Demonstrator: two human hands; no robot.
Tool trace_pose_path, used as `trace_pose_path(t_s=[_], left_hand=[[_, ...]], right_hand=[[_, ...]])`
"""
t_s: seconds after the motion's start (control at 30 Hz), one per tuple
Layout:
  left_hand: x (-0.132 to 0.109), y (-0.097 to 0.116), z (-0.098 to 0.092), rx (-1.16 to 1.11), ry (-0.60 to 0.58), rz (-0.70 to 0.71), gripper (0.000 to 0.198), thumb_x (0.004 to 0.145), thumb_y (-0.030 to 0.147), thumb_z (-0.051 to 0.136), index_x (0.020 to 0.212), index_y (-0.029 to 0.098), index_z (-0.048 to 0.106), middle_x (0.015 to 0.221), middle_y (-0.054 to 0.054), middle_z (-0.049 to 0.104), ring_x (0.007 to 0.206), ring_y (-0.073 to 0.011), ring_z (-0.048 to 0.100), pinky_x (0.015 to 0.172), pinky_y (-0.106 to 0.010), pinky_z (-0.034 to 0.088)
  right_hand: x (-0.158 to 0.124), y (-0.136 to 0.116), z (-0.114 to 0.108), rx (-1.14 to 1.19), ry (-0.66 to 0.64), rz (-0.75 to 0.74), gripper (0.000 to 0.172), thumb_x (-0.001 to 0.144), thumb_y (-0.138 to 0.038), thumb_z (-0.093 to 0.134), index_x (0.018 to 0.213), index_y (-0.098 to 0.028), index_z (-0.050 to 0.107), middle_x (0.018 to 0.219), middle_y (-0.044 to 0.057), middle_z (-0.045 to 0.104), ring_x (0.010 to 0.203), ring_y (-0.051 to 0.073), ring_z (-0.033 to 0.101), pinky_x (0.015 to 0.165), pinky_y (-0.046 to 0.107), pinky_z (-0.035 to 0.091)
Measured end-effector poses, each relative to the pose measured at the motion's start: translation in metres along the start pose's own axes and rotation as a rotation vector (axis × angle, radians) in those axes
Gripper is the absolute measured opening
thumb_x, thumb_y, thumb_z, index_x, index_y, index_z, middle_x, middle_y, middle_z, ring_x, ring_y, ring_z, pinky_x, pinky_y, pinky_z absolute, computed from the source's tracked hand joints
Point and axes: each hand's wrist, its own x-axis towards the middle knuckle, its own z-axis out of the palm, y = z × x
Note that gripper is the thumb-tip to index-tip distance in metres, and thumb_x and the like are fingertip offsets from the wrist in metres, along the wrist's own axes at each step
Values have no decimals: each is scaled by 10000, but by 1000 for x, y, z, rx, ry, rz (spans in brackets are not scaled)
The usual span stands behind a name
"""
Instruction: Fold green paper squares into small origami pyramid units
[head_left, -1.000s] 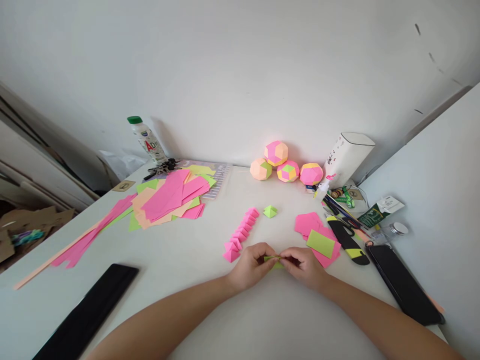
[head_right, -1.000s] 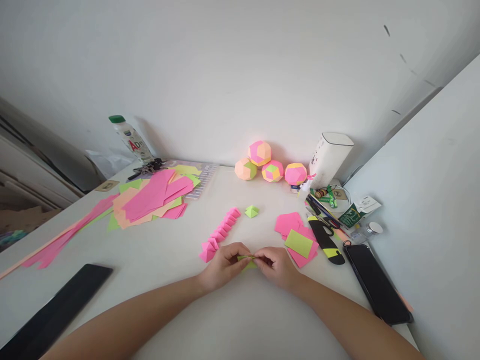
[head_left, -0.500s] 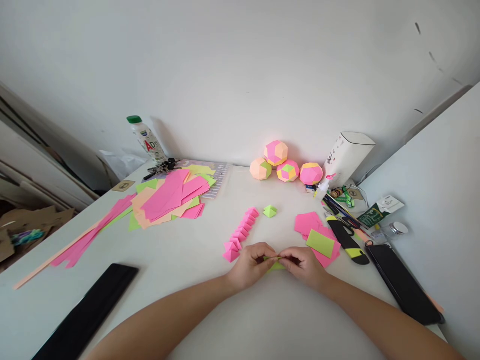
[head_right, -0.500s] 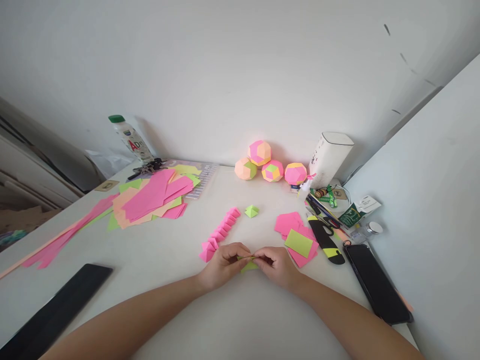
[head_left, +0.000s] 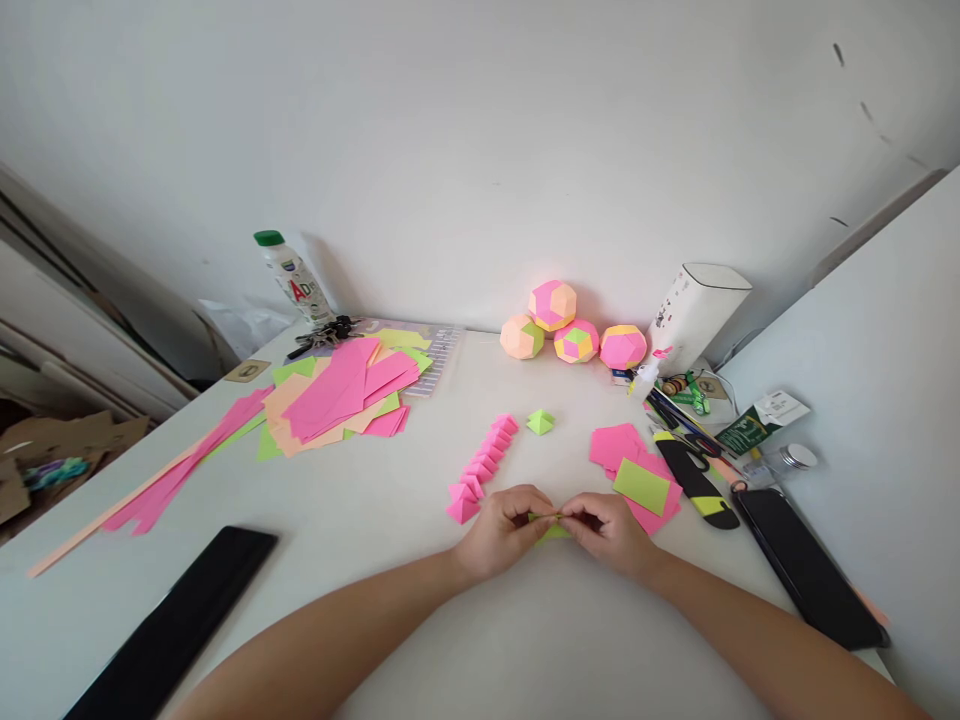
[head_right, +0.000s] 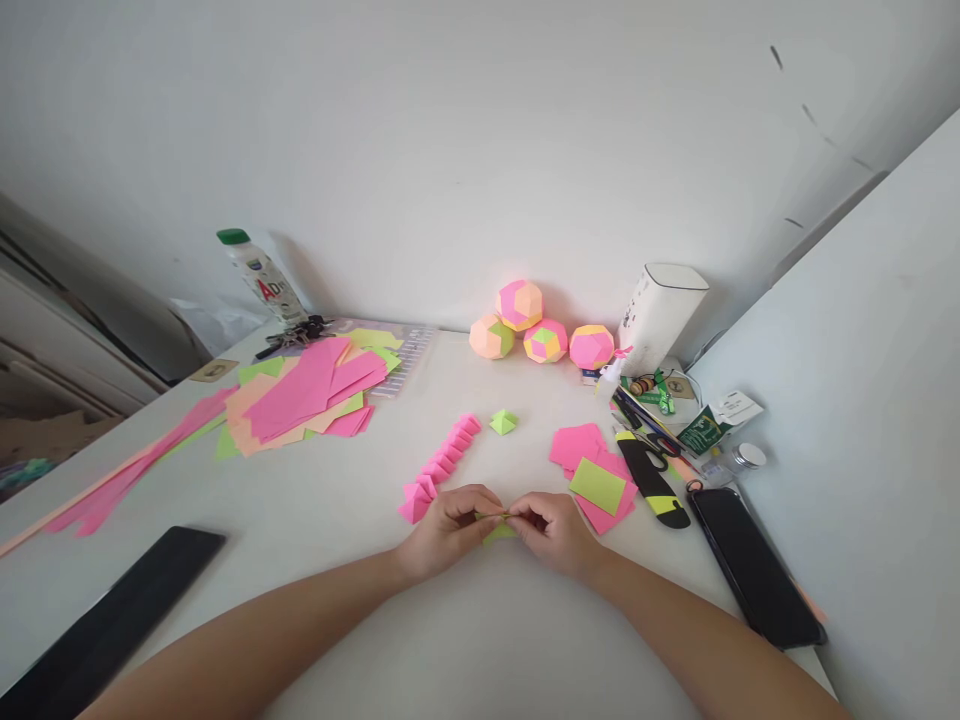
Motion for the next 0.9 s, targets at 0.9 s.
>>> trace_pose_path(t_s=[0.9], left_hand=[[1, 0, 0, 32, 4, 4, 173, 820, 283, 587, 785, 141, 679, 773, -67, 593, 692, -133, 559, 599, -247, 451]], right_hand=[[1, -3, -1, -20, -63, 19, 192, 831, -261, 507, 694, -156, 591, 557, -22, 480, 475, 97, 373, 443, 213, 305]])
